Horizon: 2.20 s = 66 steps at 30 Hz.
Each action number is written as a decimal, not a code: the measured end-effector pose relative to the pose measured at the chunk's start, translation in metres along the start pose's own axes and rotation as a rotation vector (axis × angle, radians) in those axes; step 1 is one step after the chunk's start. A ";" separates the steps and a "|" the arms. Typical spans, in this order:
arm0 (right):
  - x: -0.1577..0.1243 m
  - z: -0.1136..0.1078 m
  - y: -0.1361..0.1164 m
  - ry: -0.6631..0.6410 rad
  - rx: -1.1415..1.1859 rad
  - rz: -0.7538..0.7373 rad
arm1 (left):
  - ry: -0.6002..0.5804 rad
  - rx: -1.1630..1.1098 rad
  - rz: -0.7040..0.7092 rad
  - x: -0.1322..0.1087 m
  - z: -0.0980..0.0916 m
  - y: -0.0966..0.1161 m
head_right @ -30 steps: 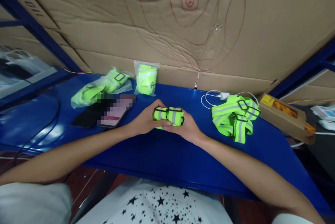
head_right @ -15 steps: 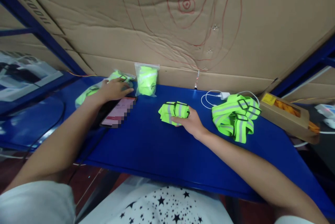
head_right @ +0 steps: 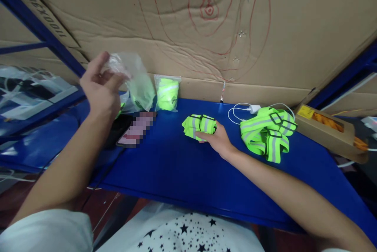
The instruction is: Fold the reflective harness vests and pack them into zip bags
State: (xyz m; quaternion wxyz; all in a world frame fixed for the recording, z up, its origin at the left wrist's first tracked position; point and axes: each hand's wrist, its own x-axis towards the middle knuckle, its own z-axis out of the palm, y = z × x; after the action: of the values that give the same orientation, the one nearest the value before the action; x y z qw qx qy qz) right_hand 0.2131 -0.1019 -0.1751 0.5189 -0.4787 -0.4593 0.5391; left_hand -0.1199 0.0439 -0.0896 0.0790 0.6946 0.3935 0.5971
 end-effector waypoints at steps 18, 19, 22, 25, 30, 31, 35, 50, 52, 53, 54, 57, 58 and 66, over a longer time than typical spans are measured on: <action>0.045 -0.055 0.000 0.471 -0.026 -0.169 | -1.147 0.378 0.572 -0.086 0.041 0.083; 0.045 -0.055 0.000 0.466 -0.033 -0.167 | -1.219 0.352 0.557 -0.089 0.042 0.083; 0.045 -0.054 -0.001 0.451 -0.050 -0.164 | -1.256 0.350 0.457 -0.098 0.048 0.086; 0.044 -0.054 -0.002 0.441 -0.060 -0.164 | -1.245 0.284 0.402 -0.100 0.051 0.100; 0.043 -0.053 -0.002 0.426 -0.077 -0.162 | -1.487 -0.033 0.378 -0.093 0.041 0.118; 0.043 -0.053 -0.002 0.421 -0.082 -0.162 | -1.523 -0.019 0.381 -0.093 0.038 0.116; 0.043 -0.053 -0.001 0.403 -0.099 -0.165 | -1.459 0.137 0.325 -0.099 0.037 0.099; 0.035 -0.045 -0.007 0.258 -0.090 -0.153 | -1.129 0.525 0.403 -0.114 0.065 0.097; 0.031 -0.041 -0.009 0.204 -0.062 -0.147 | -1.101 0.557 0.369 -0.114 0.067 0.091; 0.029 -0.039 -0.010 0.184 -0.051 -0.143 | -1.099 0.561 0.356 -0.114 0.068 0.088; 0.028 -0.038 -0.010 0.169 -0.043 -0.141 | -1.097 0.558 0.343 -0.115 0.070 0.086; 0.027 -0.037 -0.010 0.141 -0.021 -0.131 | -1.073 0.492 0.263 -0.116 0.075 0.081; 0.027 -0.037 -0.010 0.131 -0.014 -0.123 | -1.063 0.456 0.227 -0.116 0.076 0.080; 0.027 -0.039 -0.012 0.064 0.005 -0.070 | -1.126 0.295 0.143 -0.110 0.073 0.091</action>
State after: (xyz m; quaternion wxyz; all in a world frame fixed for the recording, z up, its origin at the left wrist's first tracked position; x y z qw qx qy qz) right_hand 0.2529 -0.0748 -0.1693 0.5530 -0.4781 -0.4575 0.5062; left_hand -0.0113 -0.0619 -0.1417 0.1379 0.9333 0.3222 0.0789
